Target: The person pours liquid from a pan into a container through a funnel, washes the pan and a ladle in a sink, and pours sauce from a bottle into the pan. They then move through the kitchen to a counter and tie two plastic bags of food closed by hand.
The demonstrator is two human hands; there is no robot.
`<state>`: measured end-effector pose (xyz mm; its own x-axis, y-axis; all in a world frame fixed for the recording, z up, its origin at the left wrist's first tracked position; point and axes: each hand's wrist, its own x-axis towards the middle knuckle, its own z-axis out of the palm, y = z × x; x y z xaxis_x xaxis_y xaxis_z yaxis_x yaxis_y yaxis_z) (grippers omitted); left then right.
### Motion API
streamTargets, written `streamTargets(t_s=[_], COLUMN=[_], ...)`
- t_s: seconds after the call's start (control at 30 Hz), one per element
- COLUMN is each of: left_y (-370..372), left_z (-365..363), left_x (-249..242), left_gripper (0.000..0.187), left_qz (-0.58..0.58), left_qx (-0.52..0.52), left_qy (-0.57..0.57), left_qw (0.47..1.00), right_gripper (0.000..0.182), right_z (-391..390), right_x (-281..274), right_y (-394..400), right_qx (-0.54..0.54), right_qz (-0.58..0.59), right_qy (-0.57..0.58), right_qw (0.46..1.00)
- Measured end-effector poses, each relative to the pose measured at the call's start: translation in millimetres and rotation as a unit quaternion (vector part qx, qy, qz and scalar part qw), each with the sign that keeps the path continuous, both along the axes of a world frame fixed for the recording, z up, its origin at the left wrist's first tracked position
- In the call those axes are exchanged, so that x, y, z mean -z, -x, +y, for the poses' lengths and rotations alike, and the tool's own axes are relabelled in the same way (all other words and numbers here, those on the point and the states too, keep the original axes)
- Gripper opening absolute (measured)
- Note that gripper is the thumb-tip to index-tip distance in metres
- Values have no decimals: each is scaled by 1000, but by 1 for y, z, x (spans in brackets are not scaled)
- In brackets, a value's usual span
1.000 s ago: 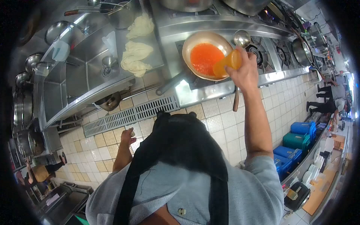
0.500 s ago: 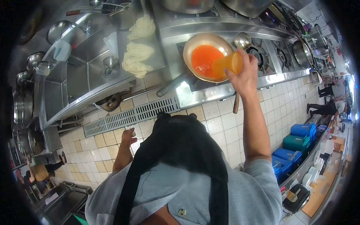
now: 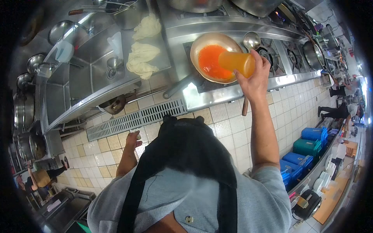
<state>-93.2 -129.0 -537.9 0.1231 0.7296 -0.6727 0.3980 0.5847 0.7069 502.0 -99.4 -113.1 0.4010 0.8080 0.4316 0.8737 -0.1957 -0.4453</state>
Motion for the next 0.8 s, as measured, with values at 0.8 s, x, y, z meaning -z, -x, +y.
streamTargets(t_s=[0.8], left_y=[-39], left_z=[22], left_x=[-55], left_gripper=[65], left_qz=[-86], left_qx=[-137], left_qy=[101], left_qw=[982], right_gripper=[77], right_z=[-24], right_x=[12], right_y=[4], right_qx=[14], right_qz=[10], right_qy=[-33], right_qw=[999])
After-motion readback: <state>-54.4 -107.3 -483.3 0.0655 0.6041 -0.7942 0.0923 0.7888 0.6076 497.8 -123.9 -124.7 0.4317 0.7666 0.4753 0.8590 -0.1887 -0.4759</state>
